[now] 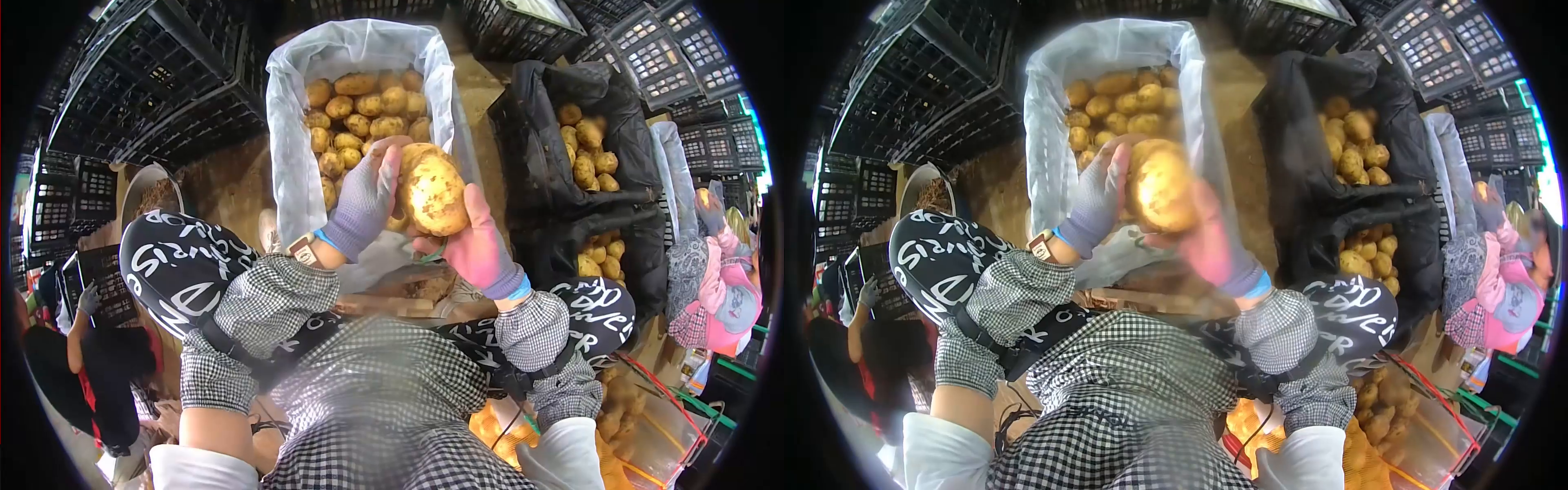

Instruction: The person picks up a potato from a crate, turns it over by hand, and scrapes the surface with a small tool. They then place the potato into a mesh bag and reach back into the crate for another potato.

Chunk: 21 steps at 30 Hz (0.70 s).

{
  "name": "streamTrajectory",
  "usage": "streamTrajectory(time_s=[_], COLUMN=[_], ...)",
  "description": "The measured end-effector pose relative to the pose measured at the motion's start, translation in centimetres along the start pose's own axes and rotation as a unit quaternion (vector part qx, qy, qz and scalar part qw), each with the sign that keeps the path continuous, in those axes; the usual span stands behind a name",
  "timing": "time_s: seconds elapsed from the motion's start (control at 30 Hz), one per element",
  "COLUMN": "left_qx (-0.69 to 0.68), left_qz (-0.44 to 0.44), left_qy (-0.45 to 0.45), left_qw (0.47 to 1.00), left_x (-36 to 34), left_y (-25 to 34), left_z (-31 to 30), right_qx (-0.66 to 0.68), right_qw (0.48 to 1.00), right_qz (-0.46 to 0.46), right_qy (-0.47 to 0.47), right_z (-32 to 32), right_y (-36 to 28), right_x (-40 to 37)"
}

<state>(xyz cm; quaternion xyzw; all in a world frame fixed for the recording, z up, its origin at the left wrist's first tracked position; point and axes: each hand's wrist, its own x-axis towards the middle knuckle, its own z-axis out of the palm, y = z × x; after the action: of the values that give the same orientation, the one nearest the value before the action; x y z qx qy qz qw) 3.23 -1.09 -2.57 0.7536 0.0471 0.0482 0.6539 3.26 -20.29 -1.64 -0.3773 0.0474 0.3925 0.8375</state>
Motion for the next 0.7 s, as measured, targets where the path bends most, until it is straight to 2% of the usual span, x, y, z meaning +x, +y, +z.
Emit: streamTrajectory(time_s=[0.27,0.3,0.4,0.5,0.6,0.63,0.7], left_qx=[-0.111,-0.176,-0.145,-0.189,-0.117,-0.156,-0.130], left_qz=[-0.020,-0.056,-0.054,-0.064,0.018,-0.001,-0.005], left_qy=[-0.041,-0.041,-0.076,-0.073,-0.054,-0.095,-0.086], left_qw=[0.993,0.982,0.985,0.977,0.991,0.983,0.988], left_x=[0.3,0.2,0.1,-0.5,-1.4,-1.5,-1.5], left_y=[-0.3,0.1,0.2,1.4,1.4,1.6,0.8], left_z=[0.6,0.8,0.4,0.6,1.8,1.6,1.2], right_qx=[0.022,0.016,0.008,0.013,-0.087,-0.091,-0.099], right_qw=[1.000,1.000,1.000,1.000,0.995,0.995,0.995], right_qz=[0.010,0.004,0.006,-0.004,-0.041,-0.034,-0.020], right_qy=[0.013,0.024,0.004,-0.002,0.000,-0.009,-0.027], right_z=[0.1,0.3,0.0,-0.3,-1.6,-1.8,-0.6], right_y=[-0.2,-0.2,-0.3,-0.3,1.0,0.9,-0.3], right_x=[-0.5,-0.6,-0.7,-0.9,-1.0,-1.2,-1.6])
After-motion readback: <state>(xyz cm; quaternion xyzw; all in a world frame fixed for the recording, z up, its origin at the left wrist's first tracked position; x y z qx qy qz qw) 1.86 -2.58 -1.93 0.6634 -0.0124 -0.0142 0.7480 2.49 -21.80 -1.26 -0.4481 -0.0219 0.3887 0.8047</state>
